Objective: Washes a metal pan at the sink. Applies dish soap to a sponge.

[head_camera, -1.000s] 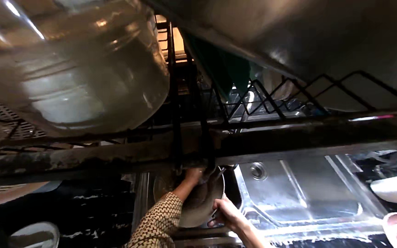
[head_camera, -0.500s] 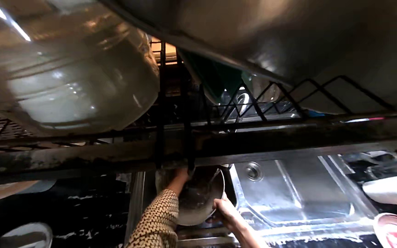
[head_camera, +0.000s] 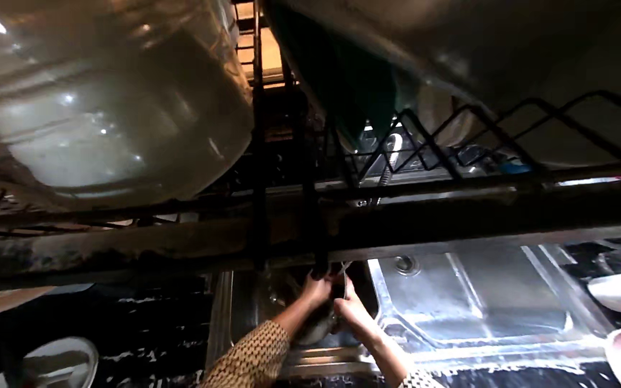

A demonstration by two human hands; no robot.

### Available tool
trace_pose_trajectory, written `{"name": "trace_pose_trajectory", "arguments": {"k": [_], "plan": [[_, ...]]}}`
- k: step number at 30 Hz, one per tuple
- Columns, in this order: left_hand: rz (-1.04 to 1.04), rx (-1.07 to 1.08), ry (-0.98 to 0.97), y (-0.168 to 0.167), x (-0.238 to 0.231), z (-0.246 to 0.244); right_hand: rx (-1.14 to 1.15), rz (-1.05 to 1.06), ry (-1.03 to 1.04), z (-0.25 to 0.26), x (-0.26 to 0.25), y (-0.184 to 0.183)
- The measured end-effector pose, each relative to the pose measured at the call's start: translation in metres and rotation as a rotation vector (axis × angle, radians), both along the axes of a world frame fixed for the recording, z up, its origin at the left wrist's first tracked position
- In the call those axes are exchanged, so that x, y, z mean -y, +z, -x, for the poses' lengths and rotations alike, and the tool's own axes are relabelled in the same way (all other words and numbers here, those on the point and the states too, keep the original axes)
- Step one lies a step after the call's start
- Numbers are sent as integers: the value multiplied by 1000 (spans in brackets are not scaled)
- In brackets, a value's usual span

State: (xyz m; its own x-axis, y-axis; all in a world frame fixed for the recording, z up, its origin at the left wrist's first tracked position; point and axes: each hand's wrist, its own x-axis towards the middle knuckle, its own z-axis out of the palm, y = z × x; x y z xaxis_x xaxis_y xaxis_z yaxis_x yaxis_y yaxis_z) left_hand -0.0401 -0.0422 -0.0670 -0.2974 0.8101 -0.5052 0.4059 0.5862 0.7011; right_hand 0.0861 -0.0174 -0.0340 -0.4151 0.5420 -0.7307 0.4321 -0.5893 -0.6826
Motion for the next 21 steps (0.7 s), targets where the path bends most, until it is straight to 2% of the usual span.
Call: {"name": "trace_pose_trajectory", "arguments": {"k": [2, 5, 8, 11, 13, 15, 16, 18, 20, 21], "plan": [[-31, -184, 37, -7, -12, 25, 37, -6, 23, -6, 0, 10], [30, -367, 45, -22, -5, 63, 38, -27, -77, -9, -2, 20], [75, -304, 89, -27, 5, 51, -7, -19, -126, -4, -6, 11], [23, -189, -65, -7, 11, 21, -22, 48, -149, 1, -7, 8], [-19, -199, -100, -6, 13, 23, -26, 63, -152, -1, -3, 13], [-21, -264, -22, -15, 8, 43, -33, 97, -169, -1, 0, 20], [35, -291, 9, -9, 2, 49, -36, 117, -183, -2, 3, 22], [184, -257, -61, 22, -13, 35, -34, 146, -194, -3, 3, 24], [-166, -227, -98, 1, -7, 8, -53, 154, -195, -1, 1, 20], [-241, -144, -143, -1, 0, -1, -58, 147, -199, 0, -1, 19]]}}
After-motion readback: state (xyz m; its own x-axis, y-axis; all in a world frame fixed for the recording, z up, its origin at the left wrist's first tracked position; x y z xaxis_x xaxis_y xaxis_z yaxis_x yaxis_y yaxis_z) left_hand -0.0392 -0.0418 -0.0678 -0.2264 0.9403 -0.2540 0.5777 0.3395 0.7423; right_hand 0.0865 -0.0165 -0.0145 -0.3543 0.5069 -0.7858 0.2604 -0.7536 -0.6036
